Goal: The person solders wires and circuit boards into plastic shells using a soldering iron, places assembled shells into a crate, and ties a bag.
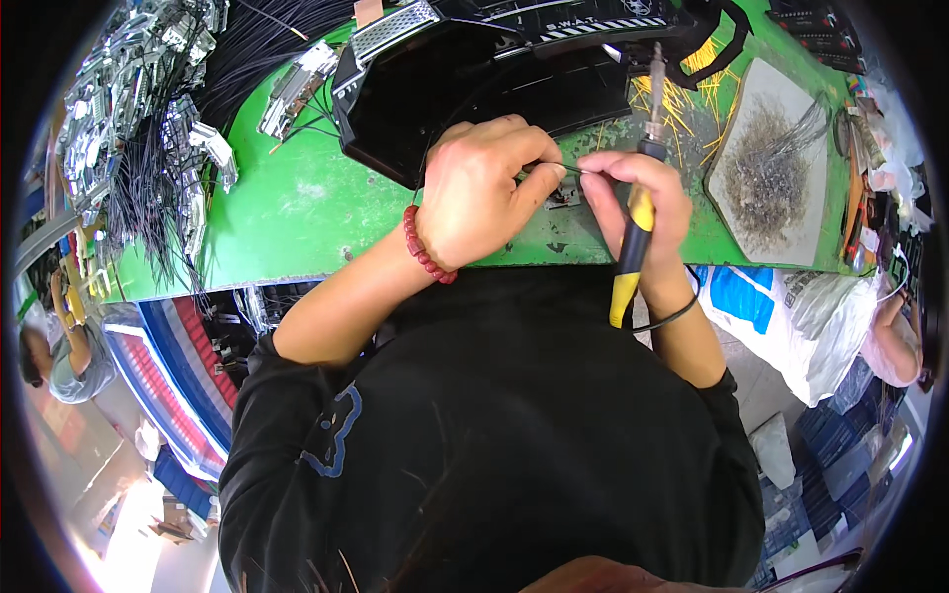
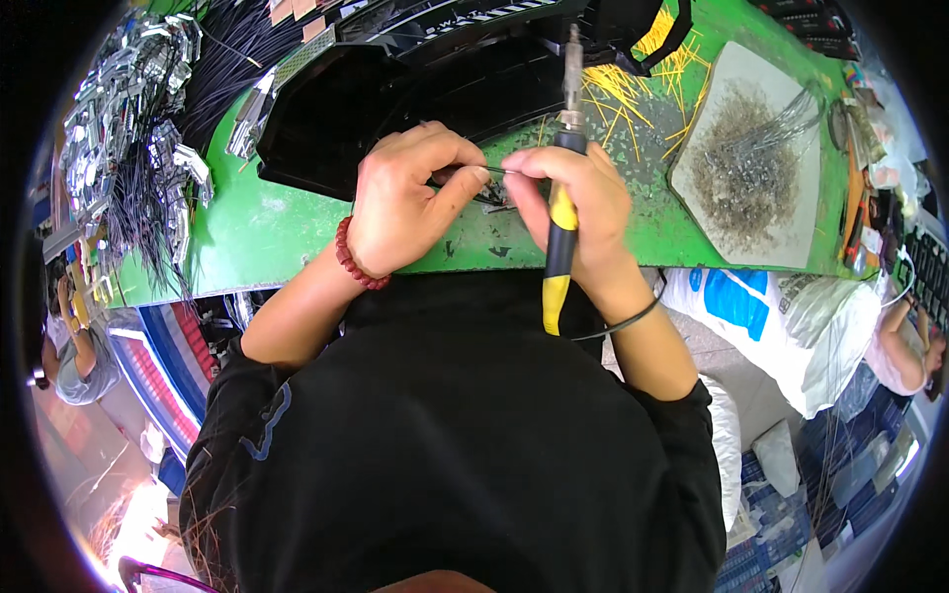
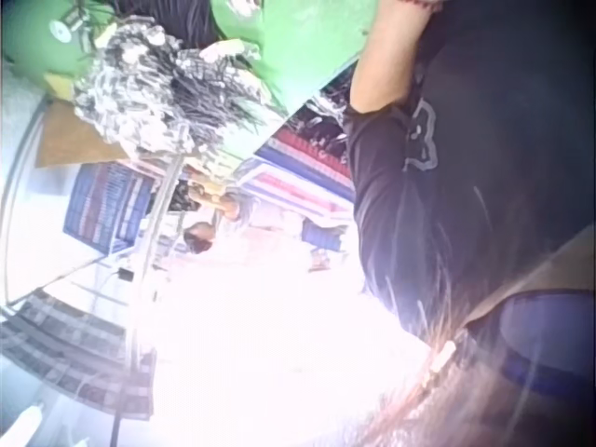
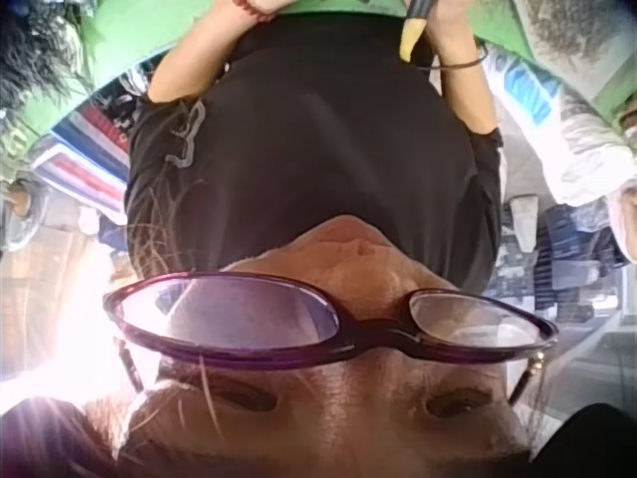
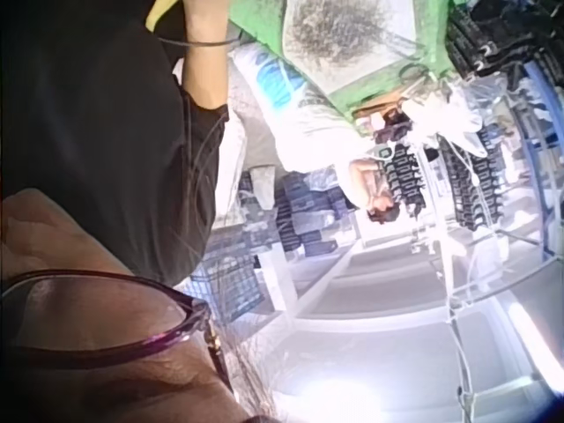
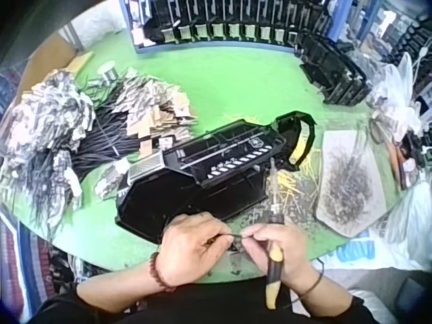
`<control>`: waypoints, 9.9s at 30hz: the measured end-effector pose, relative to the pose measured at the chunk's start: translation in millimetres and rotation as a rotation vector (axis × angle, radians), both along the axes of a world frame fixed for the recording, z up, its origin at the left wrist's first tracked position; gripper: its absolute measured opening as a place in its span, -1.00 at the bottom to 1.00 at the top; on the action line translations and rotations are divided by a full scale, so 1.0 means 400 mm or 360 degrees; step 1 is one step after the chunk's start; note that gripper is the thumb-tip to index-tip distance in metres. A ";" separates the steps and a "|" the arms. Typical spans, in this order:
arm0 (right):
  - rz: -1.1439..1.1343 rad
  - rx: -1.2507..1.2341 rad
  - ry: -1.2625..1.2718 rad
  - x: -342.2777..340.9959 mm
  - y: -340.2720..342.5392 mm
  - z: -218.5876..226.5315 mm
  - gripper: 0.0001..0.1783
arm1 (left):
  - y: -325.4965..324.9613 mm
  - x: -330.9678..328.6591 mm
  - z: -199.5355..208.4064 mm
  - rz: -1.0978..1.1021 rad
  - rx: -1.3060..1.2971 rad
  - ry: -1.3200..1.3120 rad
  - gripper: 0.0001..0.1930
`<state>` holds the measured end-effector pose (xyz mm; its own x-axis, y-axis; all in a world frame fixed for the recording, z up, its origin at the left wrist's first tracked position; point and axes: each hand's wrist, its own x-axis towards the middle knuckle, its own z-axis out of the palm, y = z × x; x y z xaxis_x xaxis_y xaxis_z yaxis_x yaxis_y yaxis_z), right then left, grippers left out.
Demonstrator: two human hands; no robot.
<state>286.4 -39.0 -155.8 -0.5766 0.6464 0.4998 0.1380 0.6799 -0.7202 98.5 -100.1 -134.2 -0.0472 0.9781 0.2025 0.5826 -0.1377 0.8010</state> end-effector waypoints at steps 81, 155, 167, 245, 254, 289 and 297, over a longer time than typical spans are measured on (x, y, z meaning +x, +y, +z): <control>0.0170 0.0140 -0.0358 0.026 0.013 0.014 -0.56 | -0.013 0.023 -0.019 0.0053 0.0209 0.0107 -0.91; -0.1067 -0.0622 0.0569 0.443 0.082 -0.029 -0.78 | 0.013 0.069 -0.009 -0.0007 0.0107 0.0521 -0.88; -0.0436 -0.0838 0.0531 0.198 -0.061 -0.019 -0.70 | 0.012 0.063 -0.031 -0.0004 0.0248 0.0583 -0.86; -0.0279 -0.0860 0.0390 0.157 -0.064 -0.034 -0.71 | 0.037 0.047 0.008 -0.0194 -0.0106 0.0808 -0.92; -0.0263 -0.0865 0.0332 0.148 -0.061 -0.027 -0.76 | 0.040 0.043 0.007 -0.0214 -0.0111 0.0798 -0.92; -0.0159 -0.0306 0.0244 0.052 -0.029 -0.005 -0.66 | 0.025 0.046 0.023 -0.0077 0.0049 0.0210 -0.92; -0.0276 -0.0446 0.0234 0.026 -0.038 -0.011 -0.60 | 0.027 0.043 0.007 -0.0044 0.0185 0.0207 -0.94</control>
<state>296.9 -54.3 -160.2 -0.3815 0.8518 0.3590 0.1148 0.4291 -0.8960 115.7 -89.2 -131.4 0.0131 0.9483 0.3172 0.6749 -0.2425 0.6969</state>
